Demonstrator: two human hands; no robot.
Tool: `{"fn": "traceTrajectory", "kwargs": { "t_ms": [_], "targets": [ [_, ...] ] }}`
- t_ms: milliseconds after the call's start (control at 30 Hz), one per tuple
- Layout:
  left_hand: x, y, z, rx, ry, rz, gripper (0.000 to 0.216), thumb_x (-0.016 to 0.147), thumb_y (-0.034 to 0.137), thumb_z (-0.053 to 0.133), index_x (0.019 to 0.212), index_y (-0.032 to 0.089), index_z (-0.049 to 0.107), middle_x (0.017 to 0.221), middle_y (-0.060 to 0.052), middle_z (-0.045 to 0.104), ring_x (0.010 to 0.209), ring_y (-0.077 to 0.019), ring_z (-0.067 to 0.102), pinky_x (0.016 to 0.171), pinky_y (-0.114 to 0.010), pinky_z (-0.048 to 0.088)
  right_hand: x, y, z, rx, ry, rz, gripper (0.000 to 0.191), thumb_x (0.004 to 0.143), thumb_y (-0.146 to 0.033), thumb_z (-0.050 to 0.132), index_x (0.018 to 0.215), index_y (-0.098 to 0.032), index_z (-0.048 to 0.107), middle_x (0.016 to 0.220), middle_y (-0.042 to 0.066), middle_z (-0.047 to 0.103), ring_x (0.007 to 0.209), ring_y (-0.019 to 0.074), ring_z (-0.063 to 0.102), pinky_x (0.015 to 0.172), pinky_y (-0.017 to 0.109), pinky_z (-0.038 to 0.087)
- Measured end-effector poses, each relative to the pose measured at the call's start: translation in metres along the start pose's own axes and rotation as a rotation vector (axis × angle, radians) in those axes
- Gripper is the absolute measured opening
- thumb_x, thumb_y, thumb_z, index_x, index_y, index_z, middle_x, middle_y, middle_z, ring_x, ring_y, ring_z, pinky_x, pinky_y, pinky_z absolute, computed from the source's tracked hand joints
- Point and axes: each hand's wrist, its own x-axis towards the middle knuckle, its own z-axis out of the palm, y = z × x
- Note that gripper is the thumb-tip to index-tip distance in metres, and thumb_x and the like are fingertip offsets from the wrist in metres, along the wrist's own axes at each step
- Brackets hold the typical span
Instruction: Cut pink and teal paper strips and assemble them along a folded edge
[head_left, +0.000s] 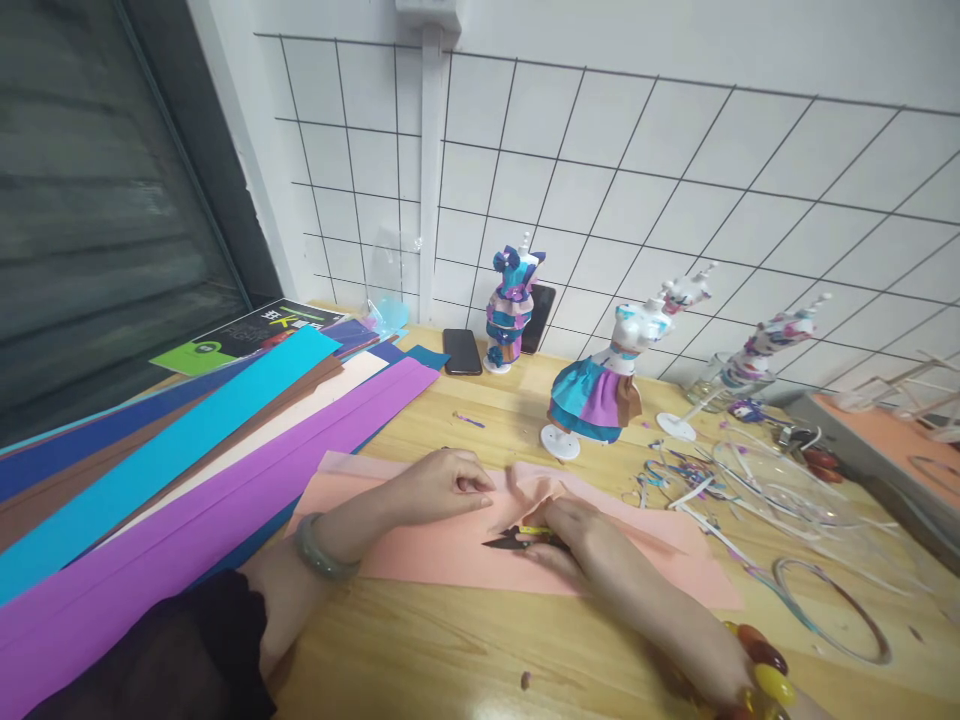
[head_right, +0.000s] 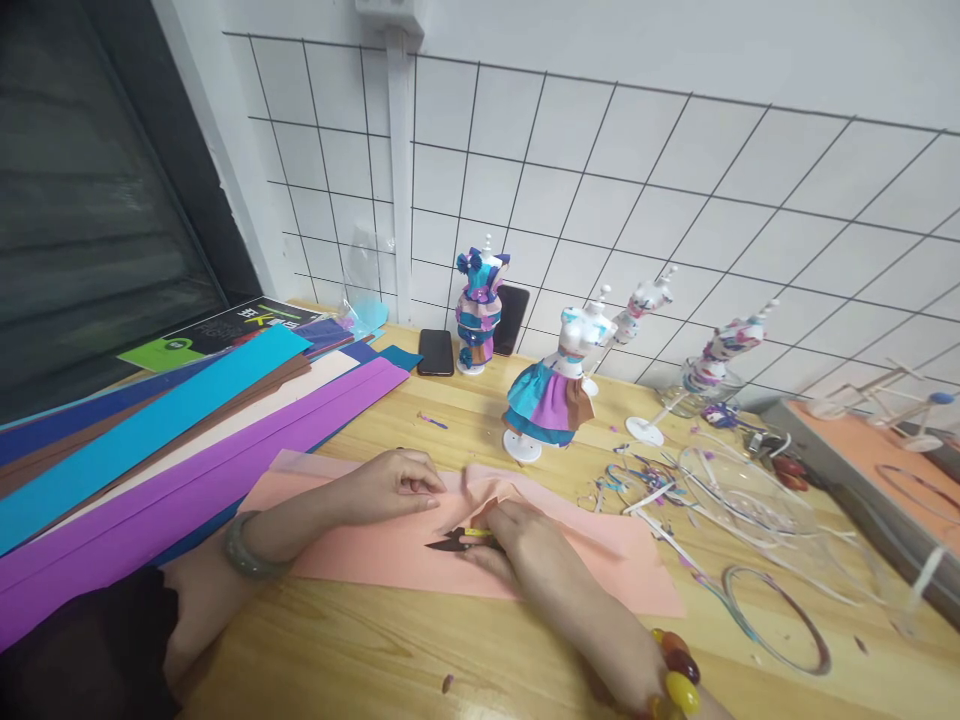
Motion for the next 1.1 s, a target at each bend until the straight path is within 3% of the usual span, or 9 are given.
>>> {"fn": "traceTrajectory", "kwargs": {
  "t_ms": [200, 400, 633, 1100],
  "targets": [
    [0.000, -0.004, 0.002, 0.004, -0.009, 0.025, 0.014, 0.079, 0.020, 0.056, 0.085, 0.017, 0.068, 0.077, -0.001, 0.058, 0.068, -0.0105, 0.052, 0.062, -0.021, 0.038, 0.007, -0.008, -0.002, 0.028, -0.001, -0.008, 0.018, 0.087, -0.034, 0.055, 0.089, -0.018, 0.061, 0.088, 0.007, 0.066, 0.082, 0.0206, 0.058, 0.072, 0.031, 0.043],
    [0.000, -0.004, 0.002, 0.010, 0.003, 0.035, 0.018, 0.071, 0.008, 0.056, 0.082, 0.017, 0.068, 0.075, 0.000, 0.057, 0.068, -0.0102, 0.052, 0.062, -0.020, 0.038, 0.010, -0.011, -0.001, 0.040, -0.006, -0.005, 0.021, 0.087, -0.036, 0.053, 0.092, -0.018, 0.063, 0.090, 0.009, 0.064, 0.084, 0.0216, 0.058, 0.074, 0.032, 0.044],
    [0.001, 0.000, 0.000, 0.005, -0.010, 0.011, 0.020, 0.071, 0.009, 0.058, 0.086, 0.017, 0.070, 0.079, -0.001, 0.062, 0.073, -0.0119, 0.057, 0.067, -0.021, 0.040, 0.010, -0.014, 0.000, 0.029, -0.055, 0.055, 0.018, 0.087, -0.034, 0.055, 0.089, -0.017, 0.062, 0.081, 0.007, 0.065, 0.077, 0.0210, 0.058, 0.068, 0.031, 0.043],
    [0.000, 0.000, -0.001, 0.000, -0.012, -0.005, 0.020, 0.073, 0.013, 0.056, 0.087, 0.018, 0.070, 0.080, -0.001, 0.062, 0.074, -0.0123, 0.057, 0.066, -0.021, 0.040, 0.010, -0.008, 0.004, 0.039, -0.040, -0.021, 0.025, 0.091, -0.037, 0.046, 0.092, -0.018, 0.063, 0.081, 0.007, 0.066, 0.076, 0.0189, 0.059, 0.069, 0.029, 0.042]
  ]
}}
